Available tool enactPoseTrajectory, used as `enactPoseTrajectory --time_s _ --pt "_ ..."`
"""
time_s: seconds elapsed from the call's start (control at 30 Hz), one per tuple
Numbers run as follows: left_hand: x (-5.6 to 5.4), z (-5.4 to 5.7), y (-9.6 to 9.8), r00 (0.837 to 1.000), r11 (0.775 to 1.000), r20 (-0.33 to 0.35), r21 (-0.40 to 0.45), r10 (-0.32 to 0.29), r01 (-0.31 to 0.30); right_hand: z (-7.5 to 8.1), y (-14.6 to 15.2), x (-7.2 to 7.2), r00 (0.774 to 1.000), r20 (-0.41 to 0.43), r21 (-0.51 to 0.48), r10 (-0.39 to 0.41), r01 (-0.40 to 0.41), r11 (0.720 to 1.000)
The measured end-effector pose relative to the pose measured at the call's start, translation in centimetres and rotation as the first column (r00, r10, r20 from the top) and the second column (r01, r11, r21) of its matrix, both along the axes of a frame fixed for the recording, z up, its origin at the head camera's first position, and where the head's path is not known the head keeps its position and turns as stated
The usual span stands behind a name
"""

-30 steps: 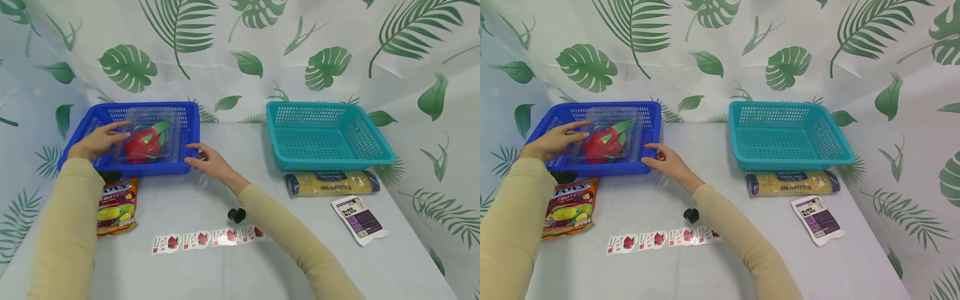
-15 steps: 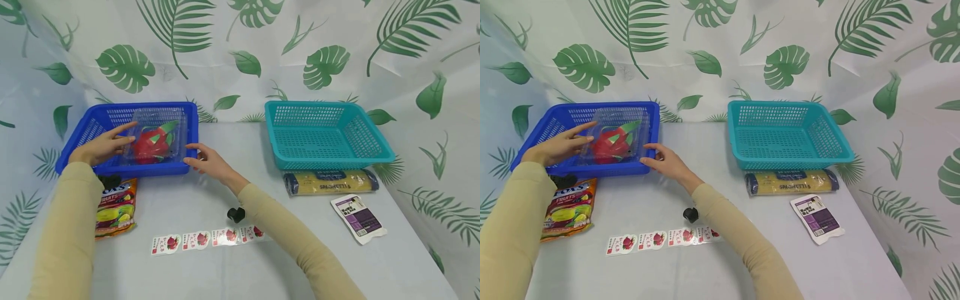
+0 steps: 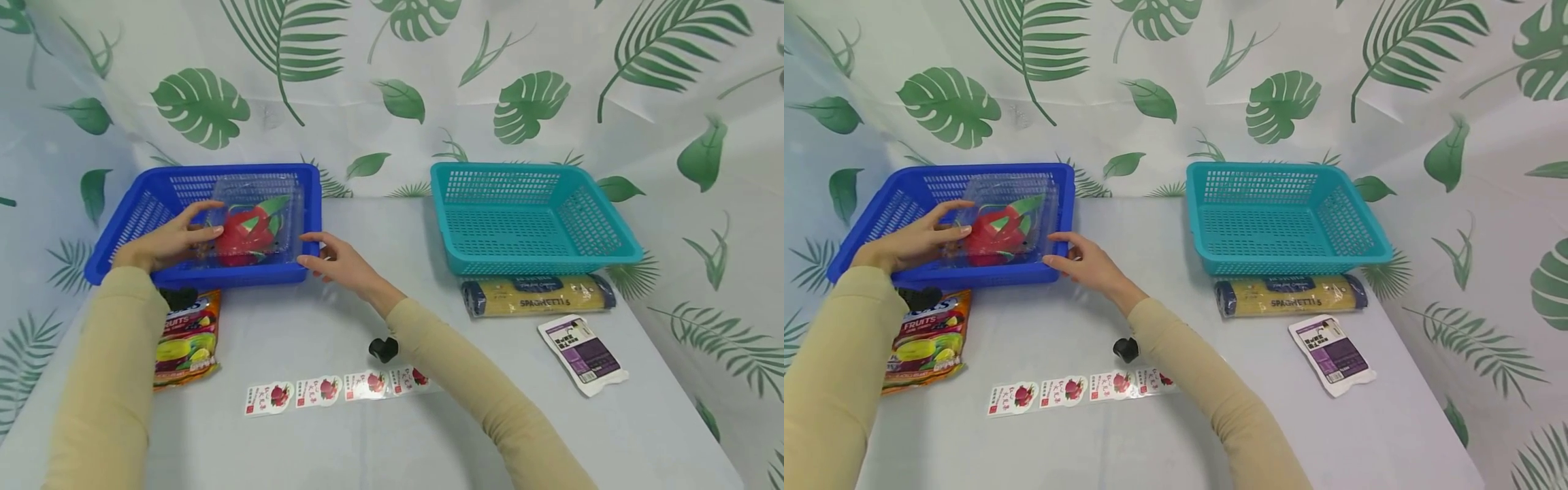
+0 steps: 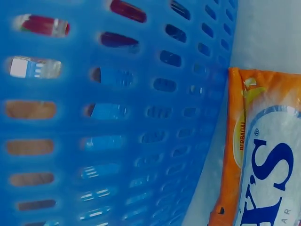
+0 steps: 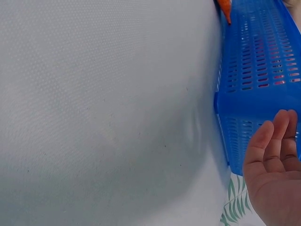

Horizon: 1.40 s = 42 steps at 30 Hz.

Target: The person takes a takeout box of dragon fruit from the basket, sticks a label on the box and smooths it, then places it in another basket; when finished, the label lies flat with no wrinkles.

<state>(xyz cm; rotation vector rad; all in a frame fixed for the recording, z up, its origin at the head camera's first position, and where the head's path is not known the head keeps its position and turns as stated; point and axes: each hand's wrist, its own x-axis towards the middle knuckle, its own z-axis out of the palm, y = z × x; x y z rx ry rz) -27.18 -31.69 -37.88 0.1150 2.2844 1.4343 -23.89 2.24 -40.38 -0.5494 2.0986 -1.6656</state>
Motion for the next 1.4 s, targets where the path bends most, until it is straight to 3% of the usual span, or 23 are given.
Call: enactPoseTrajectory --time_s 0.13,0.3,0.43,0.6,0.7,0.83,1.03,1.27,1.4 --pt "0.0 -0.1 -0.2 1.000 1.000 -0.009 0.024 0.013 -0.012 0.0 -0.1 0.1 1.000 -0.010 0.004 -0.010 0.010 1.000" --pt "0.3 0.6 -0.4 0.999 0.998 -0.030 0.045 0.036 -0.035 -0.1 -0.2 0.1 1.000 -0.004 -0.009 -0.009 0.009 1.000" --pt "0.5 1.8 -0.4 0.996 0.996 -0.056 0.067 0.063 -0.059 -0.1 -0.3 0.1 1.000 0.004 -0.016 -0.006 0.006 1.000" --pt "0.3 4.0 -0.5 0.989 0.995 -0.124 0.078 0.075 -0.066 0.0 -0.3 0.2 1.000 0.008 -0.024 -0.008 0.008 1.000" --pt "0.1 5.1 -0.3 0.988 0.987 -0.128 0.148 0.082 -0.063 0.0 -0.3 0.2 1.000 0.011 -0.025 -0.009 0.009 1.000" --pt "0.1 6.2 0.0 0.989 0.983 -0.135 0.182 0.062 -0.037 0.0 -0.2 0.2 1.000 0.015 -0.024 -0.003 0.003 1.000" --pt "0.0 7.1 1.0 0.984 0.996 -0.178 0.086 0.001 0.014 -0.1 -0.2 0.3 1.000 0.024 -0.036 -0.010 0.011 0.999" --pt "-0.3 8.3 2.3 0.984 0.992 -0.181 0.120 -0.003 0.025 0.0 -0.2 0.5 0.999 0.040 -0.033 -0.027 0.028 0.999" --pt "-0.4 8.8 3.1 0.982 0.990 -0.188 0.132 -0.016 0.041 0.1 0.0 0.5 1.000 0.022 -0.013 0.005 -0.005 1.000"
